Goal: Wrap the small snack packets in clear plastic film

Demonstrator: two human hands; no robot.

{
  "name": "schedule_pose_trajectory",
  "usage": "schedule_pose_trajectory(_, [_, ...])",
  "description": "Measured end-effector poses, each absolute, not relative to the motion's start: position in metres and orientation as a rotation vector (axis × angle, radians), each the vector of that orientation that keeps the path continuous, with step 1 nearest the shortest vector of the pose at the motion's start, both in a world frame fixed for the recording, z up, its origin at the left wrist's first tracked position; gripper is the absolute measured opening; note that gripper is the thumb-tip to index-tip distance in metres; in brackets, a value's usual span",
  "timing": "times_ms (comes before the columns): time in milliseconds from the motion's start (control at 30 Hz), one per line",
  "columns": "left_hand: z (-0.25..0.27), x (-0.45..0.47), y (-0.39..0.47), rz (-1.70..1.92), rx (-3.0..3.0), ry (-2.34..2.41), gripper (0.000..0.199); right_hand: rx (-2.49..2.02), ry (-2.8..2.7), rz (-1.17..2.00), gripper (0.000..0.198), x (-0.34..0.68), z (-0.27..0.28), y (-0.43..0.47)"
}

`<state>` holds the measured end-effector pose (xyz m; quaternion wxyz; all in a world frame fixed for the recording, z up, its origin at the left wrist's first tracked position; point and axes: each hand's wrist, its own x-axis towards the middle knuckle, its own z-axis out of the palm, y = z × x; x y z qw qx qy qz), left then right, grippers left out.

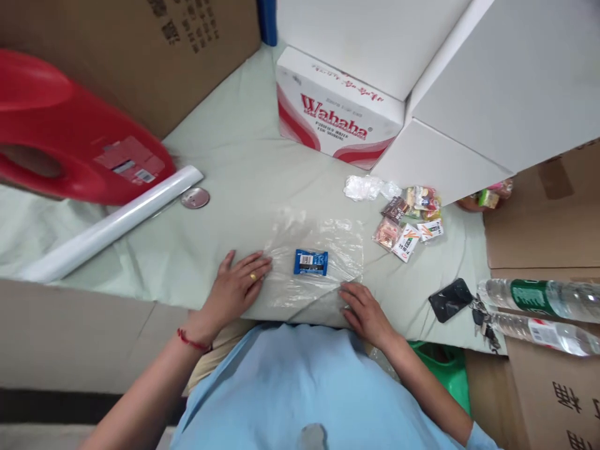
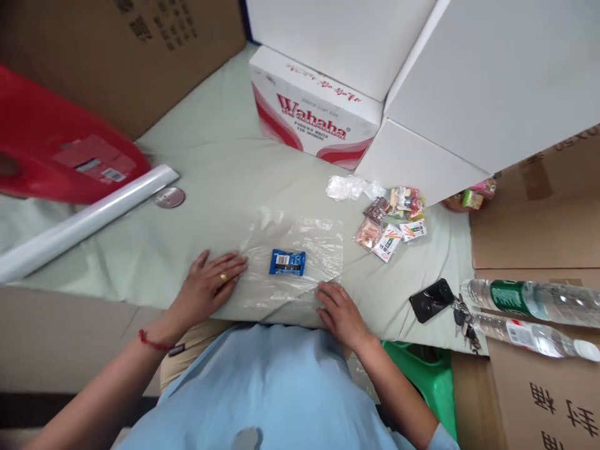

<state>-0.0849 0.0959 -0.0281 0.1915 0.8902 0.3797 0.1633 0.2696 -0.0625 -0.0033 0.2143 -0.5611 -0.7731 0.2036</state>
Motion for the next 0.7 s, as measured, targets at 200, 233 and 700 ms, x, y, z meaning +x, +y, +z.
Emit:
schedule_pose_trajectory(200, [-0.014,-0.104,0.100,0.321,2.354,0.907,0.075,-1.512,-1.916,0.618,0.024,0.276,0.002,-0.051])
schedule_pose_trajectory(233, [-0.012,-0.105,0.101,0.296,2.344,0.900,0.075,-1.519,-1.875,0.675,0.022,0.277,0.006,-0.047])
schedule_pose_trajectory(700, [-0.017,-0.072,0.132,0.363,2.299,0.938,0.063,-1.793,-1.376,1.053,0.046,0.299,0.019,0.023])
